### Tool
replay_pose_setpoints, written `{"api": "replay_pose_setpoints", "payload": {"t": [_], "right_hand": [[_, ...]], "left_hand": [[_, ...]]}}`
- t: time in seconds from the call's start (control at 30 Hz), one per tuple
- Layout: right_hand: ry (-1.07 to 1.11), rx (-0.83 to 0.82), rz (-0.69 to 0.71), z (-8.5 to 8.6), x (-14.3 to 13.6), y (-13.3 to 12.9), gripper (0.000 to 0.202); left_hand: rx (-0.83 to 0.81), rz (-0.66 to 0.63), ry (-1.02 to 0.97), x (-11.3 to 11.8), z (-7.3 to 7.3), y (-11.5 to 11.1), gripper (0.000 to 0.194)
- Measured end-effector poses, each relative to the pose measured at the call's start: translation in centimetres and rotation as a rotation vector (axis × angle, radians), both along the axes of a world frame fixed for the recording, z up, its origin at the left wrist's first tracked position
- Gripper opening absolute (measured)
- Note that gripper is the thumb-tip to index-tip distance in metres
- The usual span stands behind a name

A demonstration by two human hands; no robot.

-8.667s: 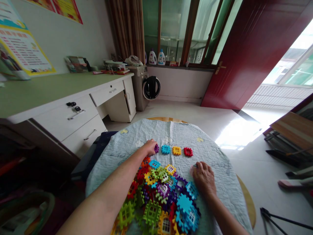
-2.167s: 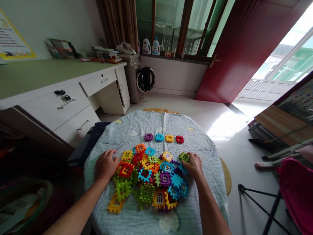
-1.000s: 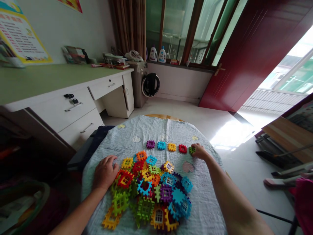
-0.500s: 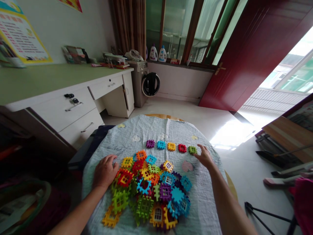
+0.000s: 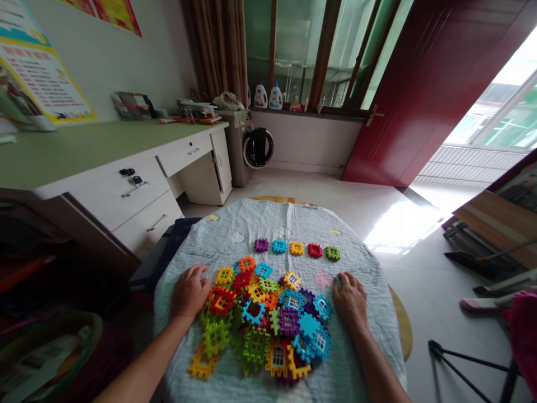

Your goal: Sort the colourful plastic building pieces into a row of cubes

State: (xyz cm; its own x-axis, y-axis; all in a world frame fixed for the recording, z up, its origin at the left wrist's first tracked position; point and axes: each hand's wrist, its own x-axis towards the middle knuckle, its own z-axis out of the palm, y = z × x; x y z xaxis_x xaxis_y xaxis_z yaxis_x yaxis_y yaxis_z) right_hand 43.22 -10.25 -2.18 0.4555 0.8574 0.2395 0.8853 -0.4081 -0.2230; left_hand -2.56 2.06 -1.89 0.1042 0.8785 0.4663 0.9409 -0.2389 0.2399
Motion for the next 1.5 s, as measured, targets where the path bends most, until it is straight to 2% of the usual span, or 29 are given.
{"api": "replay_pose_setpoints", "payload": {"t": [0.2, 0.73, 1.5], "right_hand": [[-0.009, -0.023, -0.011, 0.68, -0.31, -0.05, 0.035], [-0.026, -0.094, -0.063, 1.15, -0.85, 0.18, 0.038], [-0.048, -0.063, -0.060, 1.10, -0.81, 0.09, 0.036]], "left_hand": [[-0.018, 0.012, -0.006, 0.08, 0.04, -0.20, 0.028], [-0.026, 0.017, -0.015, 0.21, 0.17, -0.35, 0.028], [-0.018, 0.014, -0.027, 0.17, 0.09, -0.32, 0.029]]}}
